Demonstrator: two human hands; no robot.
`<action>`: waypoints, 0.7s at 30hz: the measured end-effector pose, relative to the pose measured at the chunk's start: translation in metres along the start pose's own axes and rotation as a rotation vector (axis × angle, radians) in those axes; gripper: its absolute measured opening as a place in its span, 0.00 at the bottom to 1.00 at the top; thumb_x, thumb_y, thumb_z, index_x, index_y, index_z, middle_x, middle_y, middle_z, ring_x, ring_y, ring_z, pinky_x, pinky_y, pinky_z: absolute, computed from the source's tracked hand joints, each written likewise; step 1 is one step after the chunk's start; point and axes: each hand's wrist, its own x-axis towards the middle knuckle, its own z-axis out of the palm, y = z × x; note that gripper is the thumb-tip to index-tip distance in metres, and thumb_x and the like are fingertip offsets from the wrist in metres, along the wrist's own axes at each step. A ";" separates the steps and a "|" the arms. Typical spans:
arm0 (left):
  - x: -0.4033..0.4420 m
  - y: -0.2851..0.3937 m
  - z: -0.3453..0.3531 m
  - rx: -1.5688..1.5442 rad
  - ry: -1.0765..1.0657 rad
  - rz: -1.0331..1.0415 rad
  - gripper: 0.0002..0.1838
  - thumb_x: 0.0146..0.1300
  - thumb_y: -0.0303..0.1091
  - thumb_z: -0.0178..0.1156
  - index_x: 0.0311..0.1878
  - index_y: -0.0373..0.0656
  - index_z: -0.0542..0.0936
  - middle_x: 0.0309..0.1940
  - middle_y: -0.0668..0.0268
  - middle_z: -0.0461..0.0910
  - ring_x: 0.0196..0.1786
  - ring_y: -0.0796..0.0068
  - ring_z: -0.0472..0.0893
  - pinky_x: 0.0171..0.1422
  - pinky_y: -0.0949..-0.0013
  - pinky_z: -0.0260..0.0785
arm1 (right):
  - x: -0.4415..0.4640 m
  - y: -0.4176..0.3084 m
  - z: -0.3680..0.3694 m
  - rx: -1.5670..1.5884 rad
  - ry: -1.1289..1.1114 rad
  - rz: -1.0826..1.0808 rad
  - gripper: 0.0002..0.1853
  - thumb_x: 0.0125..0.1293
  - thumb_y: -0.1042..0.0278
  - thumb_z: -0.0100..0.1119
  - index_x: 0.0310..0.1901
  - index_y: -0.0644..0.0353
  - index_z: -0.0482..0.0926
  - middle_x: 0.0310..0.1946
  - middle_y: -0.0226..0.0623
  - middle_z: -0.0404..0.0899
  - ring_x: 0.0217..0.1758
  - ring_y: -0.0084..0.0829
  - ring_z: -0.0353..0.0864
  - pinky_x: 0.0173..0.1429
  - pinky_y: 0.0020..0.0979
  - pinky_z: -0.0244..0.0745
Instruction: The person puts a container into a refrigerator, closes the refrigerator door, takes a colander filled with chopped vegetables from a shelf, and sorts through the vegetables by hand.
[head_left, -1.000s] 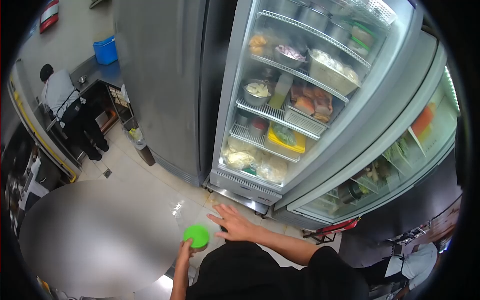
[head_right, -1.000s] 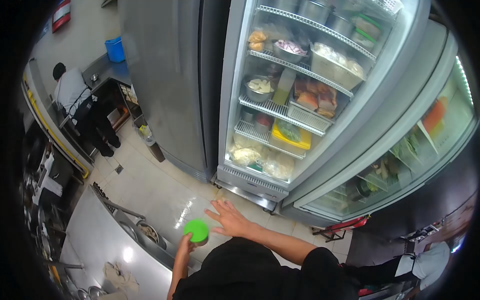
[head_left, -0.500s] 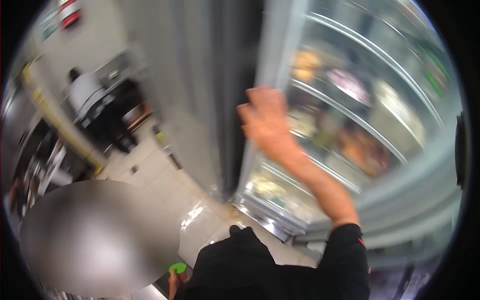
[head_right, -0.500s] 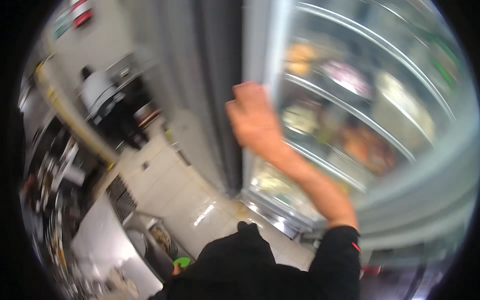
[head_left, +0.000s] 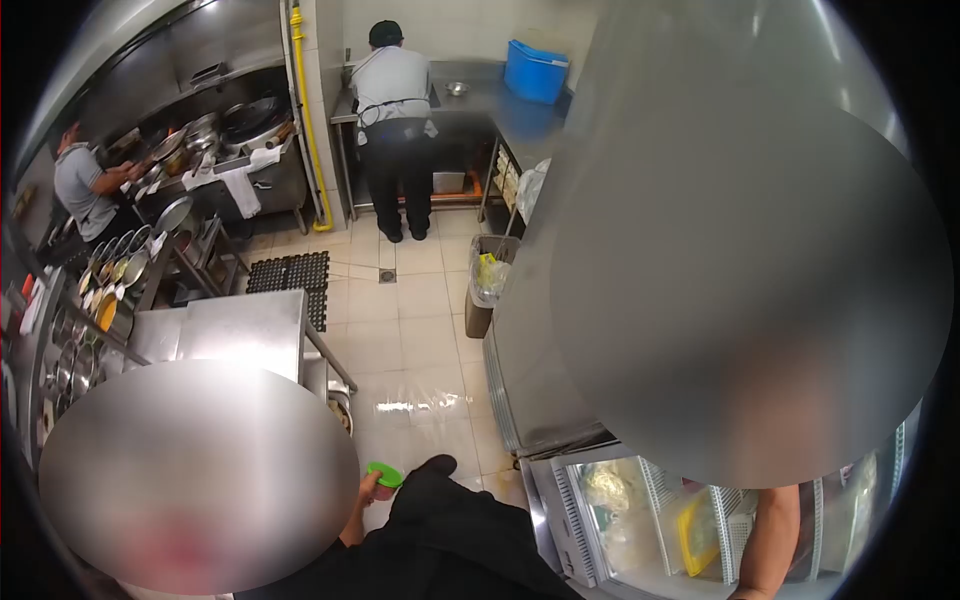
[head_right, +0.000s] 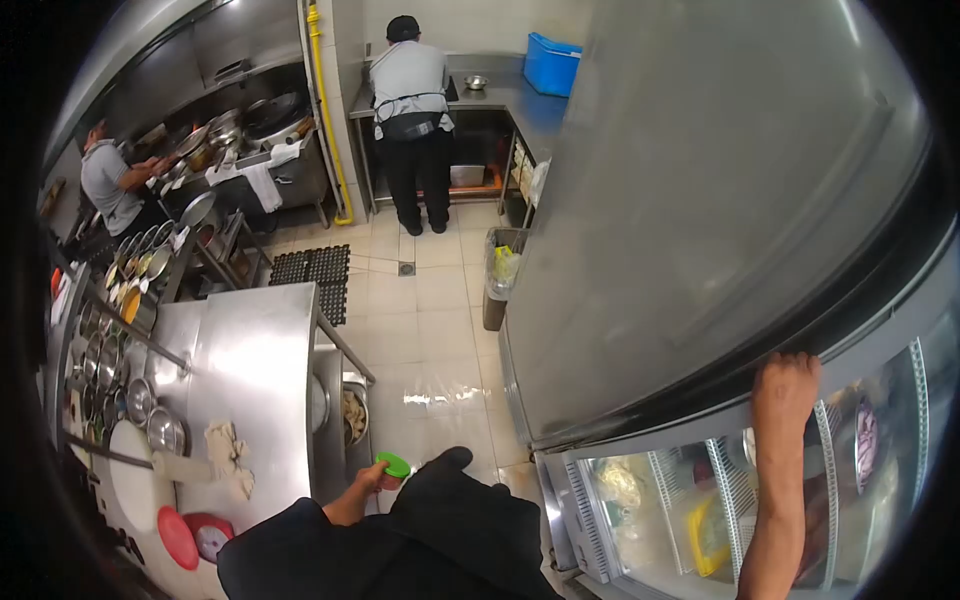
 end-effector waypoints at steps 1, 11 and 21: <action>0.003 0.015 -0.003 0.016 -0.024 0.018 0.34 0.47 0.61 0.66 0.39 0.33 0.82 0.27 0.58 0.80 0.24 0.66 0.77 0.28 0.61 0.68 | 0.001 0.002 0.005 -0.009 -0.002 0.009 0.04 0.54 0.73 0.58 0.27 0.63 0.79 0.27 0.45 0.79 0.38 0.43 0.77 0.50 0.41 0.68; 0.150 0.117 -0.039 0.375 -0.133 0.288 0.39 0.47 0.68 0.60 0.48 0.40 0.84 0.40 0.49 0.85 0.46 0.62 0.85 0.49 0.64 0.75 | 0.002 -0.009 -0.003 -0.090 -0.120 0.168 0.07 0.57 0.78 0.51 0.31 0.69 0.79 0.24 0.52 0.78 0.36 0.51 0.77 0.46 0.46 0.69; 0.082 0.222 0.010 0.555 -0.322 0.362 0.29 0.56 0.57 0.60 0.50 0.42 0.82 0.36 0.56 0.85 0.39 0.66 0.85 0.41 0.64 0.77 | -0.074 -0.099 -0.236 0.288 -0.023 0.091 0.14 0.63 0.68 0.62 0.46 0.64 0.70 0.35 0.49 0.75 0.37 0.45 0.76 0.39 0.40 0.70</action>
